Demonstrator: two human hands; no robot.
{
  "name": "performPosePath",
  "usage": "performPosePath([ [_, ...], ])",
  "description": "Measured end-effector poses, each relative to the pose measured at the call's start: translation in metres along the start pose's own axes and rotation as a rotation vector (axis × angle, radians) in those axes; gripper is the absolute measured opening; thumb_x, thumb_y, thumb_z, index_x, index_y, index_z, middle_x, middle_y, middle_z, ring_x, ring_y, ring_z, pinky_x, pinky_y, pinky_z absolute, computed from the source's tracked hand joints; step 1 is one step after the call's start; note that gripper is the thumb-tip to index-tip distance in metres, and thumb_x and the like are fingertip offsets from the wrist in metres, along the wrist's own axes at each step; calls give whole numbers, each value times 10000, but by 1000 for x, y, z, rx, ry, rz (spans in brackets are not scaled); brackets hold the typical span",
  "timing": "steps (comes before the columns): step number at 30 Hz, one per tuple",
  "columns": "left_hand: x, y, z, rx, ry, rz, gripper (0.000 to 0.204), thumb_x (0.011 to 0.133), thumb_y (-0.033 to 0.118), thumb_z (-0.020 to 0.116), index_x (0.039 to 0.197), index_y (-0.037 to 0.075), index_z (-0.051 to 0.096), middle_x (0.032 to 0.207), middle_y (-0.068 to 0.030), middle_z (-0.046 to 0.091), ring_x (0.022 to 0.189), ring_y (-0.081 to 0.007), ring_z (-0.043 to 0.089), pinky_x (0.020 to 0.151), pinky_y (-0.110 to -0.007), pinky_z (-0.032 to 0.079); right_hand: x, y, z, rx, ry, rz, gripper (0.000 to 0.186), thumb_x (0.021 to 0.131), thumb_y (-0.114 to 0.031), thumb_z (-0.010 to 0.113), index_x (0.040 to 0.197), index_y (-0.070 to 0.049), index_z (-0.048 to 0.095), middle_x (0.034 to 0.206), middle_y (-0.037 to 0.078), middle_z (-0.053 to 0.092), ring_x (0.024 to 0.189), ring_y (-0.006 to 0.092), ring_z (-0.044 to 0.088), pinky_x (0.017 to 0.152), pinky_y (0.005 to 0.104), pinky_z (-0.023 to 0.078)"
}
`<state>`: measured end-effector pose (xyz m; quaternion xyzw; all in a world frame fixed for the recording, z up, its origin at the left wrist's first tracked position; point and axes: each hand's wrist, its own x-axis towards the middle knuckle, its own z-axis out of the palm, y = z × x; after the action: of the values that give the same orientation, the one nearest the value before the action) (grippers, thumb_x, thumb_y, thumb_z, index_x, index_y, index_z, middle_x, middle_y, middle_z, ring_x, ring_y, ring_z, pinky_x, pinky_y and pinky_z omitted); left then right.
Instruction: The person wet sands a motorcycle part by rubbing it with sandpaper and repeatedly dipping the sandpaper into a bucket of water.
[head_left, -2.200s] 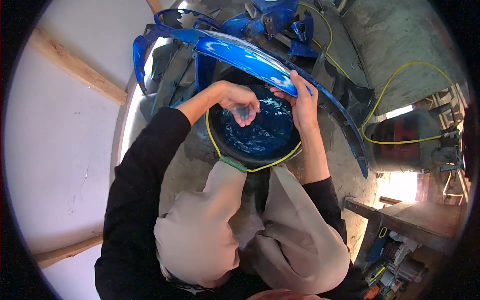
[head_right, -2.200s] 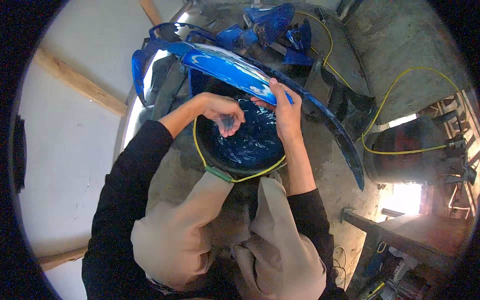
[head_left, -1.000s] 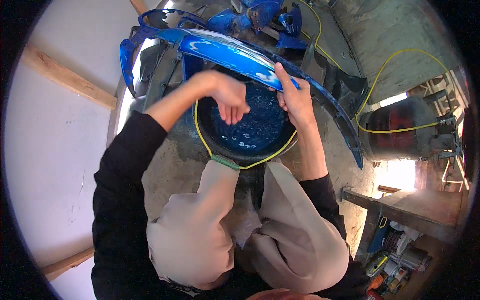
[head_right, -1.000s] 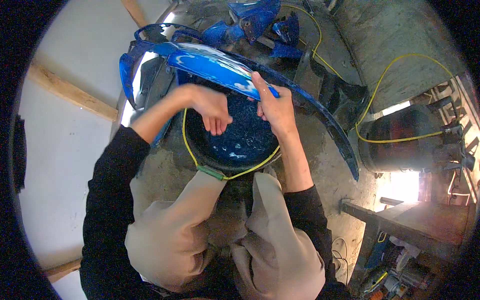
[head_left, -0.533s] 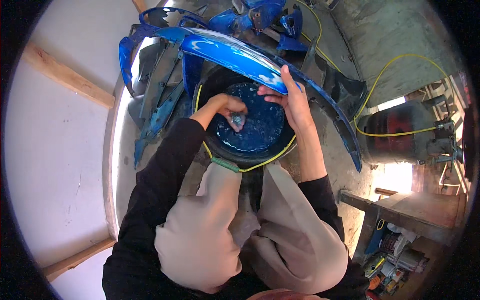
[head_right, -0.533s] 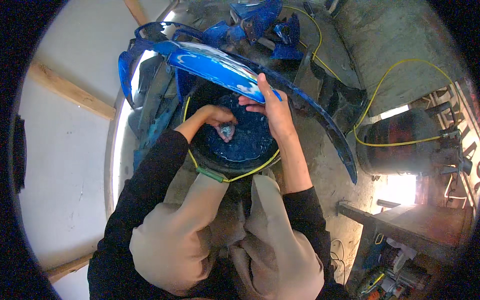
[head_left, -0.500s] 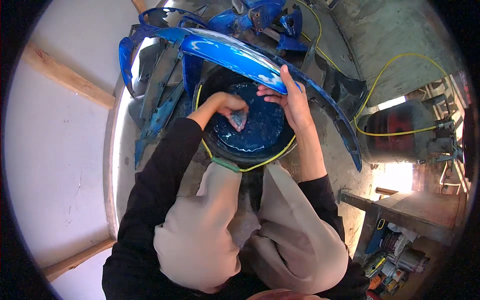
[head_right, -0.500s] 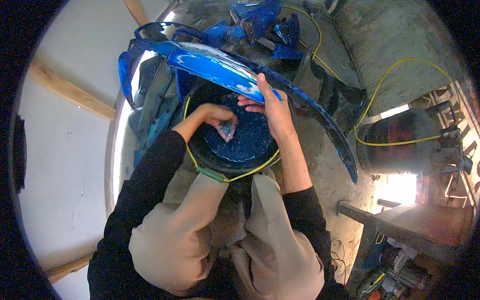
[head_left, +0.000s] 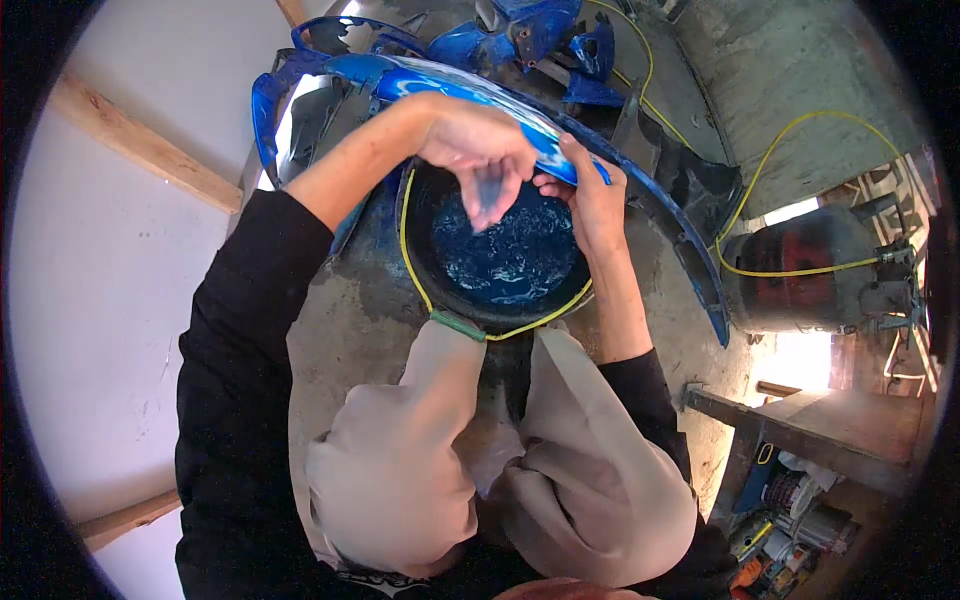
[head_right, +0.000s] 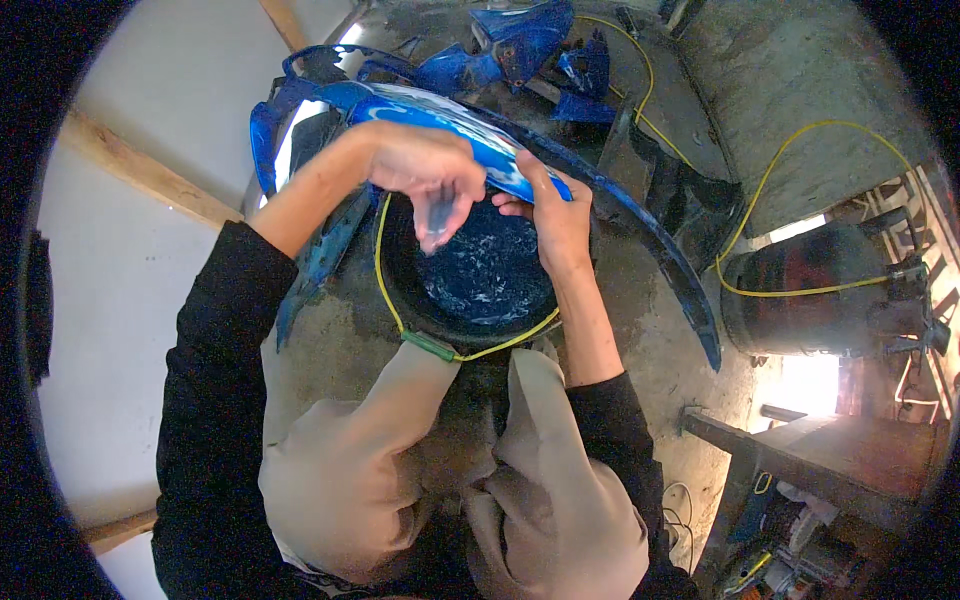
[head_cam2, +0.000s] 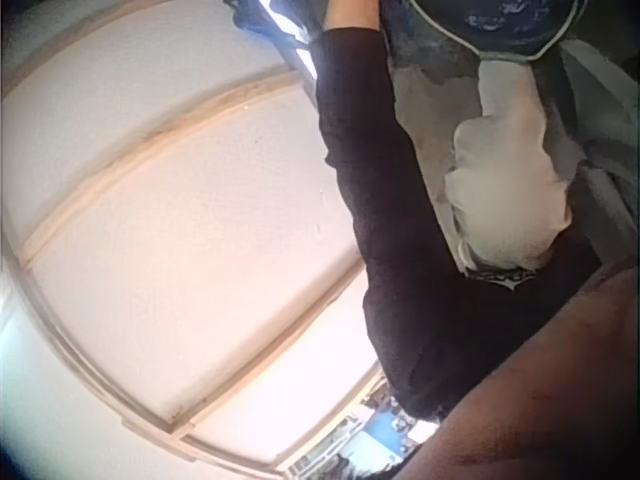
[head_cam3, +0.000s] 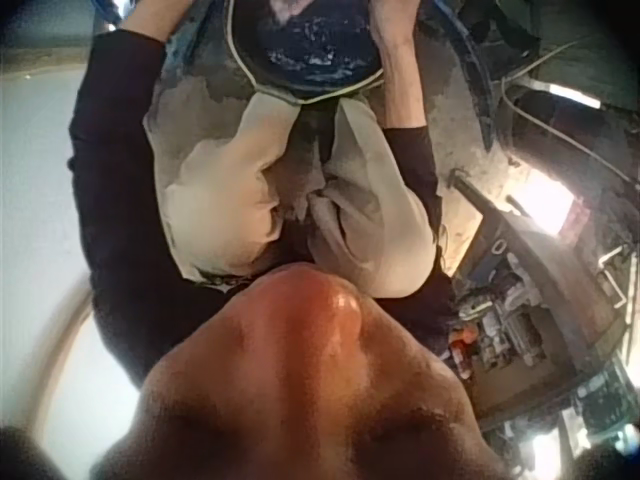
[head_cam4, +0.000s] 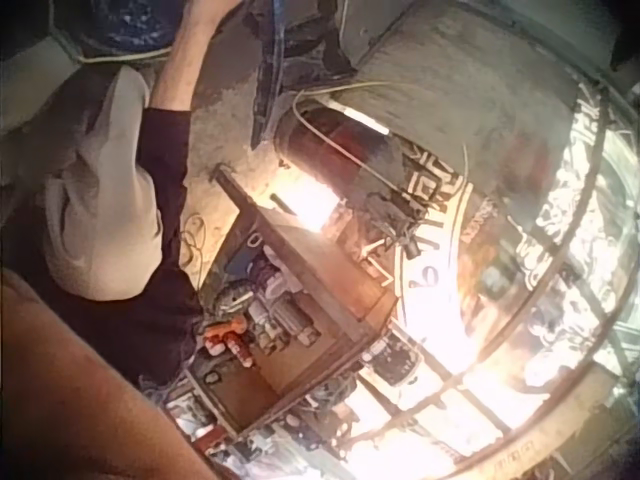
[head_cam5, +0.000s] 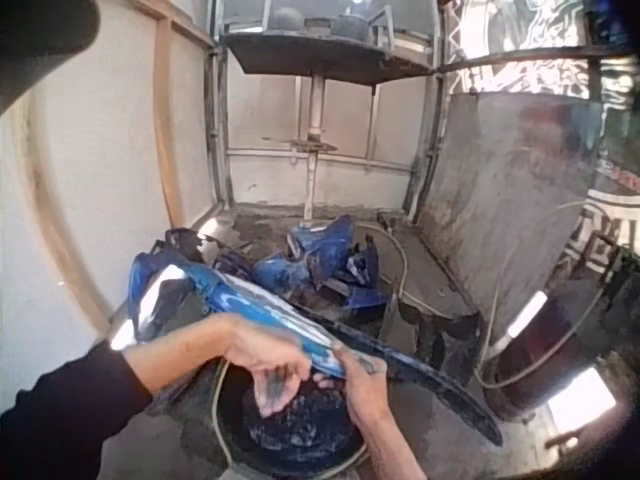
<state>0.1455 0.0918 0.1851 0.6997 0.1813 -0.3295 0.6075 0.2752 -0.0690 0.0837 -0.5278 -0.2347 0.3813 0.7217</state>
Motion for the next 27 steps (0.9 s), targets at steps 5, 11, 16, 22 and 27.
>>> performPosePath([
  [5, -7, 45, -8, 46, 238, 273, 438, 982, 205, 496, 930, -147, 752, 930, -280, 775, 818, -343, 796, 863, -397, 664, -6, 3, 3, 0, 8, -25, 353, 1054, -256, 700, 1093, 91, 750, 924, 165, 777, 719, 219, 761, 637, 300, 633],
  [11, 6, 67, 7, 203, 429, 385, 503, 1061, 277, 507, 1028, -159, 755, 989, -279, 780, 874, -316, 804, 849, -359, 664, -4, 6, -6, 32, 1, -54, 332, 1080, -227, 662, 1096, 98, 730, 989, 179, 771, 744, 233, 763, 658, 312, 645],
  [16, 6, 53, 8, 266, 525, 442, 545, 1106, 338, 508, 1062, -141, 766, 1008, -271, 786, 888, -282, 804, 889, -353, 650, -4, 6, 0, 34, -10, -56, 345, 1078, -243, 672, 1103, 97, 724, 989, 181, 770, 742, 233, 759, 664, 305, 644],
  [22, -10, 24, -7, 381, 253, 321, 523, 1117, 362, 495, 1015, -57, 791, 1004, -173, 809, 883, -221, 801, 832, -333, 645, -8, -1, 1, -37, 12, -48, 396, 1062, -327, 702, 1040, 65, 755, 859, 153, 767, 629, 179, 722, 558, 270, 584],
  [27, 76, -68, 16, 355, -9, -131, 582, 1132, 417, 490, 1140, -103, 752, 1140, -228, 787, 1033, -300, 792, 891, -406, 665, -10, -15, -12, -390, 55, 26, 517, 1015, -495, 738, 938, 13, 794, 638, 38, 662, 435, 100, 532, 436, 240, 396],
])
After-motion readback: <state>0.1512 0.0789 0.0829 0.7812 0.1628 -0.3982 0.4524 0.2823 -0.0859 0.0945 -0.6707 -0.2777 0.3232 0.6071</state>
